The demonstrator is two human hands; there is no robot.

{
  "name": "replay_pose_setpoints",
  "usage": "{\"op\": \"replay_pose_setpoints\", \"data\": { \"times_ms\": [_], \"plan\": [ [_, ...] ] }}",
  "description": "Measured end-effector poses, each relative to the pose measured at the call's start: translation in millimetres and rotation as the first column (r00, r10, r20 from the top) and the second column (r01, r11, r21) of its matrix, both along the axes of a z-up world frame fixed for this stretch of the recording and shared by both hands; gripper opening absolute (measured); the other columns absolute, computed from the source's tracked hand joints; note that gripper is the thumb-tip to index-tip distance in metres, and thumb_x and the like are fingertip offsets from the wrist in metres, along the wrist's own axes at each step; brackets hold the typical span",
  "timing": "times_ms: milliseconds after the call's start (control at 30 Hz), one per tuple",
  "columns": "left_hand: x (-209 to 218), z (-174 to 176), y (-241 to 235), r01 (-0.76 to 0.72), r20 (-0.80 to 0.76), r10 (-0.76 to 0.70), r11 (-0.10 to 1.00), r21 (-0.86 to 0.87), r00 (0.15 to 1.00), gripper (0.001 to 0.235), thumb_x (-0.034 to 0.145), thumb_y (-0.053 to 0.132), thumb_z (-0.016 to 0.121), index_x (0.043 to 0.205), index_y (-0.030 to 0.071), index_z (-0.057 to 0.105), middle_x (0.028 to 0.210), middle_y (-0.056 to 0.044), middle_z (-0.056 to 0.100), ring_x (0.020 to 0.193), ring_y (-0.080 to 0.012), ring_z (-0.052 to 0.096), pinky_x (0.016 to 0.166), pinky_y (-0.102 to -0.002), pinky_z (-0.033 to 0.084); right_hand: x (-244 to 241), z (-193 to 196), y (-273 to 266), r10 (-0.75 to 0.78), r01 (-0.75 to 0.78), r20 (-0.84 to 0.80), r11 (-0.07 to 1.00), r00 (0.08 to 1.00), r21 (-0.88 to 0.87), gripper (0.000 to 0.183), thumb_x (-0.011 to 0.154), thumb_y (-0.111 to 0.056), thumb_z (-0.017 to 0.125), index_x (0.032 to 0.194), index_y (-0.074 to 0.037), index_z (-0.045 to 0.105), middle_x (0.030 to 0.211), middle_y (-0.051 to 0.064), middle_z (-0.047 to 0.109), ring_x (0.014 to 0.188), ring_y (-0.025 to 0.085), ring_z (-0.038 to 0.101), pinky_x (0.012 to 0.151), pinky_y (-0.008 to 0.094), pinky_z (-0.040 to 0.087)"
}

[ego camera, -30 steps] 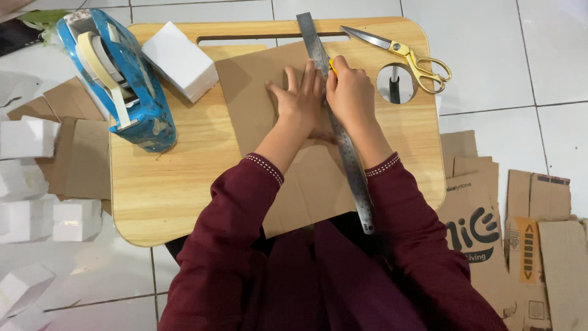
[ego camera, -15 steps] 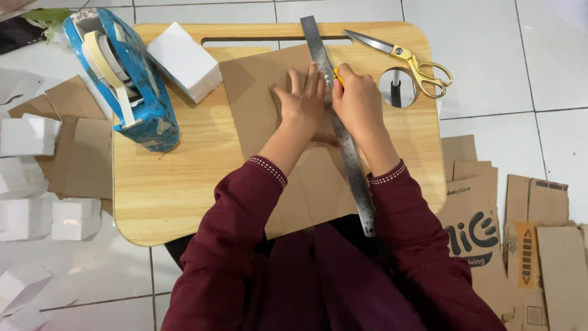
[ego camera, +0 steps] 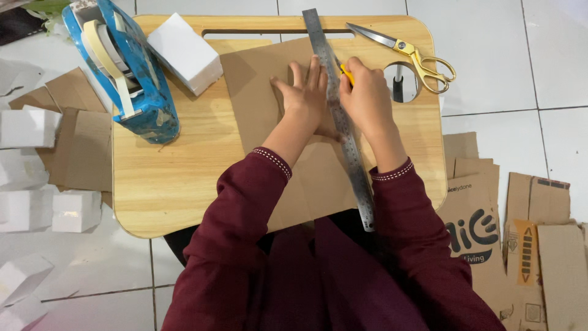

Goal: The person measures and cuts a piece of cardboard using a metal ruler and a yellow utility knife. They then switch to gold-handled scissors to trim the edges of the cardboard sheet.

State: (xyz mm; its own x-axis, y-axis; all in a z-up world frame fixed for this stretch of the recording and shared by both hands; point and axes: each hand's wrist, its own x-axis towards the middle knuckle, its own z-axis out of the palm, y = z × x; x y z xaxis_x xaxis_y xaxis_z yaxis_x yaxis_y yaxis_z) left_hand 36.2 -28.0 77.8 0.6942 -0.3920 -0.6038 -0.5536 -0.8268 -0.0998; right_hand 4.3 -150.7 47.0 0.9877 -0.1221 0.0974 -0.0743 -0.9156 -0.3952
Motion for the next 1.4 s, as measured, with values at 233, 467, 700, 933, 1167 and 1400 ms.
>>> {"op": "replay_pose_setpoints", "data": {
  "times_ms": [233, 467, 700, 933, 1167, 1400],
  "plan": [
    [-1, -2, 1, 0.016, 0.045, -0.015, 1.000, -0.020, 0.999, 0.149, 0.052, 0.101, 0.054, 0.157, 0.013, -0.006, 0.163, -0.004, -0.011, 0.143, -0.0414, 0.003, 0.103, -0.070, 0.029, 10, -20, -7, -0.020, 0.003, 0.207, 0.996, 0.978, 0.084, 0.002, 0.094, -0.009, 0.056, 0.095, -0.008, 0.055, 0.064, 0.014, 0.061, 0.055, 0.040, 0.057, 0.044, 0.047, 0.040],
    [1, 2, 1, 0.012, 0.007, -0.012, 1.000, 0.010, 1.000, 0.147, 0.056, 0.100, 0.052, 0.156, 0.014, -0.012, 0.163, -0.004, -0.014, 0.144, -0.0414, 0.000, 0.104, -0.071, 0.028, 17, -22, -4, 0.015, -0.026, 0.179, 0.998, 0.984, 0.059, 0.004, 0.095, -0.008, 0.056, 0.093, -0.006, 0.053, 0.068, 0.015, 0.061, 0.058, 0.042, 0.056, 0.046, 0.049, 0.040],
    [-1, 6, 1, 0.003, -0.001, -0.003, 1.000, 0.012, 1.000, 0.145, 0.059, 0.098, 0.053, 0.156, 0.012, -0.013, 0.163, -0.005, -0.015, 0.143, -0.0430, 0.000, 0.105, -0.071, 0.026, 21, -15, -7, 0.047, -0.058, 0.168, 0.996, 0.985, 0.061, 0.006, 0.093, -0.006, 0.057, 0.088, -0.006, 0.054, 0.066, 0.013, 0.061, 0.056, 0.039, 0.055, 0.049, 0.047, 0.040],
    [-1, 4, -1, 0.007, 0.003, -0.008, 1.000, 0.009, 1.000, 0.145, 0.059, 0.098, 0.054, 0.156, 0.013, -0.012, 0.162, -0.006, -0.014, 0.143, -0.0432, 0.001, 0.105, -0.072, 0.026, 22, -6, -9, 0.054, -0.057, 0.067, 0.998, 0.996, 0.035, 0.011, 0.096, -0.007, 0.056, 0.087, -0.005, 0.050, 0.073, 0.013, 0.062, 0.071, 0.042, 0.049, 0.060, 0.049, 0.040],
    [0, 7, 0, 0.007, -0.027, -0.006, 1.000, 0.029, 1.000, 0.143, 0.060, 0.096, 0.054, 0.156, 0.015, -0.014, 0.162, -0.005, -0.019, 0.145, -0.0425, -0.005, 0.106, -0.072, 0.024, 16, 5, -6, 0.084, -0.085, 0.041, 0.996, 0.996, 0.011, 0.014, 0.095, -0.003, 0.054, 0.083, -0.004, 0.046, 0.068, 0.015, 0.057, 0.065, 0.041, 0.049, 0.053, 0.049, 0.036],
    [-3, 12, 3, 0.000, -0.030, 0.001, 1.000, 0.026, 1.000, 0.142, 0.062, 0.095, 0.054, 0.156, 0.014, -0.015, 0.162, -0.004, -0.019, 0.145, -0.0424, -0.006, 0.107, -0.072, 0.023, 10, 5, -8, 0.100, -0.100, 0.011, 0.995, 0.995, -0.011, 0.012, 0.096, -0.004, 0.053, 0.085, -0.004, 0.047, 0.062, 0.014, 0.053, 0.064, 0.042, 0.046, 0.066, 0.044, 0.041]
  ]
}}
